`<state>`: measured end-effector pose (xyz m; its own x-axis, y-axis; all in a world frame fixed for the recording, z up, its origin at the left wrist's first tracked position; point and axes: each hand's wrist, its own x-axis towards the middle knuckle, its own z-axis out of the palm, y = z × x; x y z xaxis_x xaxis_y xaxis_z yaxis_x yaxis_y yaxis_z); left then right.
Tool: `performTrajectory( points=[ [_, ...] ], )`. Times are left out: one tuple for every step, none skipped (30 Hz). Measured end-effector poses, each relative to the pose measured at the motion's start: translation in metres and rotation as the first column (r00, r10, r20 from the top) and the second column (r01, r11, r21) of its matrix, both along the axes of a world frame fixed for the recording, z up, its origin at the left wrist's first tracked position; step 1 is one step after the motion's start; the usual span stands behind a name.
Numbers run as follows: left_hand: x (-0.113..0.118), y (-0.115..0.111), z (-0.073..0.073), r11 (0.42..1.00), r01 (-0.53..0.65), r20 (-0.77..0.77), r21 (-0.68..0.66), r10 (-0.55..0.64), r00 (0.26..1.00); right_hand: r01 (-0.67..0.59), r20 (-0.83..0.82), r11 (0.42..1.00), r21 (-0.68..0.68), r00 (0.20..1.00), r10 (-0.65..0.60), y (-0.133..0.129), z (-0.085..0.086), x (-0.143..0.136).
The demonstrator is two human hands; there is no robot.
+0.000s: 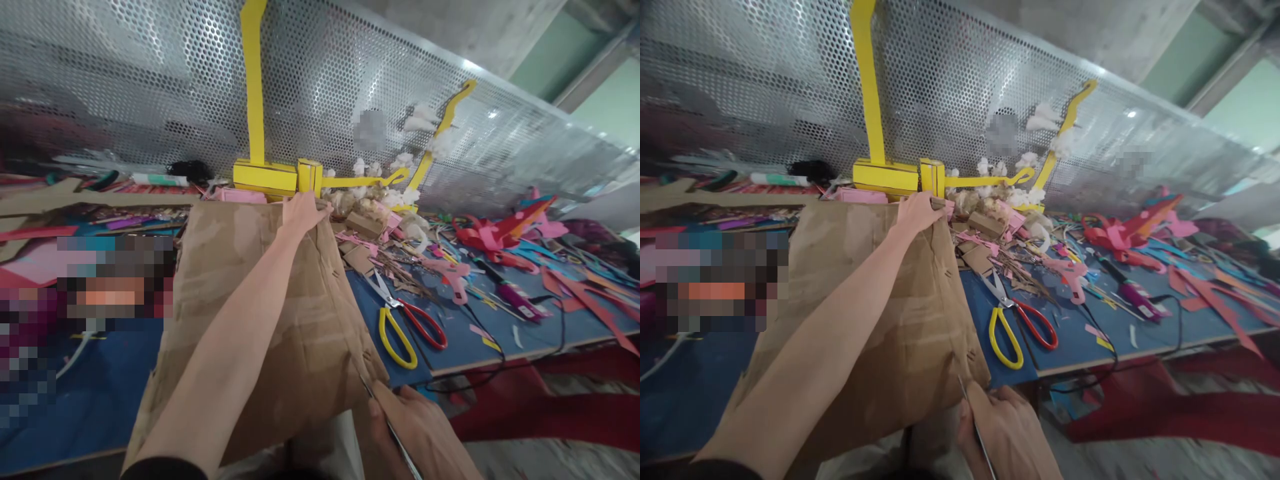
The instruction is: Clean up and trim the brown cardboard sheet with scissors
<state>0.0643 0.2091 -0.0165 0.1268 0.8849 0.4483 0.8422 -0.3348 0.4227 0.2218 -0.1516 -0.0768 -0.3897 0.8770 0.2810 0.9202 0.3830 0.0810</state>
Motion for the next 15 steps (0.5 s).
performTrajectory(
  points=[
    [-0.001,-0.001,0.001,1.0,-0.001,0.0,-0.002,0.001,1.0,0.008,-0.021,1.0,-0.011,1.0,-0.009,0.001,0.001,0.0],
    [-0.001,-0.002,0.001,1.0,-0.003,-0.001,-0.004,0.003,1.0,0.012,-0.043,1.0,-0.025,0.999,-0.013,0.001,0.002,0.0],
    [-0.002,-0.002,0.002,1.0,-0.004,-0.001,-0.006,0.004,1.0,0.019,-0.065,0.999,-0.039,0.998,-0.021,0.001,0.002,0.001],
    [-0.002,-0.003,0.003,1.0,-0.004,-0.001,-0.008,0.004,1.0,0.026,-0.087,0.998,-0.055,0.996,-0.031,0.001,0.001,0.002],
    [-0.002,-0.004,0.004,1.0,-0.003,0.0,-0.009,0.003,1.0,0.027,-0.116,0.997,-0.073,0.993,-0.035,0.0,0.0,0.003],
    [-0.002,-0.005,0.004,1.0,-0.002,0.001,-0.011,0.002,1.0,0.025,-0.148,0.996,-0.088,0.988,-0.037,0.0,-0.002,0.004],
    [-0.002,-0.005,0.005,1.0,0.0,0.003,-0.013,0.0,1.0,0.02,-0.181,0.995,-0.098,0.983,-0.038,0.0,-0.004,0.006],
    [-0.002,-0.005,0.005,1.0,0.001,0.005,-0.015,-0.001,1.0,0.016,-0.213,0.994,-0.104,0.976,-0.038,0.0,-0.006,0.007],
    [-0.002,-0.005,0.005,1.0,0.002,0.008,-0.017,-0.002,1.0,0.011,-0.244,0.994,-0.109,0.969,-0.037,0.001,-0.008,0.008],
    [-0.001,-0.005,0.005,1.0,0.004,0.012,-0.019,-0.004,1.0,0.007,-0.27,0.994,-0.112,0.962,-0.037,0.001,-0.01,0.009],
    [-0.001,-0.004,0.004,1.0,0.009,0.016,-0.02,-0.008,1.0,0.004,-0.288,0.994,-0.11,0.957,-0.035,0.001,-0.012,0.01],
    [-0.001,-0.004,0.003,1.0,0.017,0.02,-0.022,-0.017,1.0,0.001,-0.298,0.995,-0.103,0.954,-0.032,0.0,-0.014,0.01],
    [-0.001,-0.003,0.002,0.999,0.029,0.024,-0.023,-0.029,0.999,-0.002,-0.302,0.996,-0.093,0.953,-0.027,-0.001,-0.015,0.011],
    [0.0,-0.003,0.001,0.999,0.042,0.028,-0.023,-0.042,0.999,0.002,-0.298,0.997,-0.081,0.954,-0.026,-0.003,-0.016,0.011],
    [0.0,-0.002,0.0,0.998,0.054,0.031,-0.022,-0.053,0.998,0.015,-0.287,0.998,-0.065,0.957,-0.033,-0.006,-0.016,0.012]
  ],
)
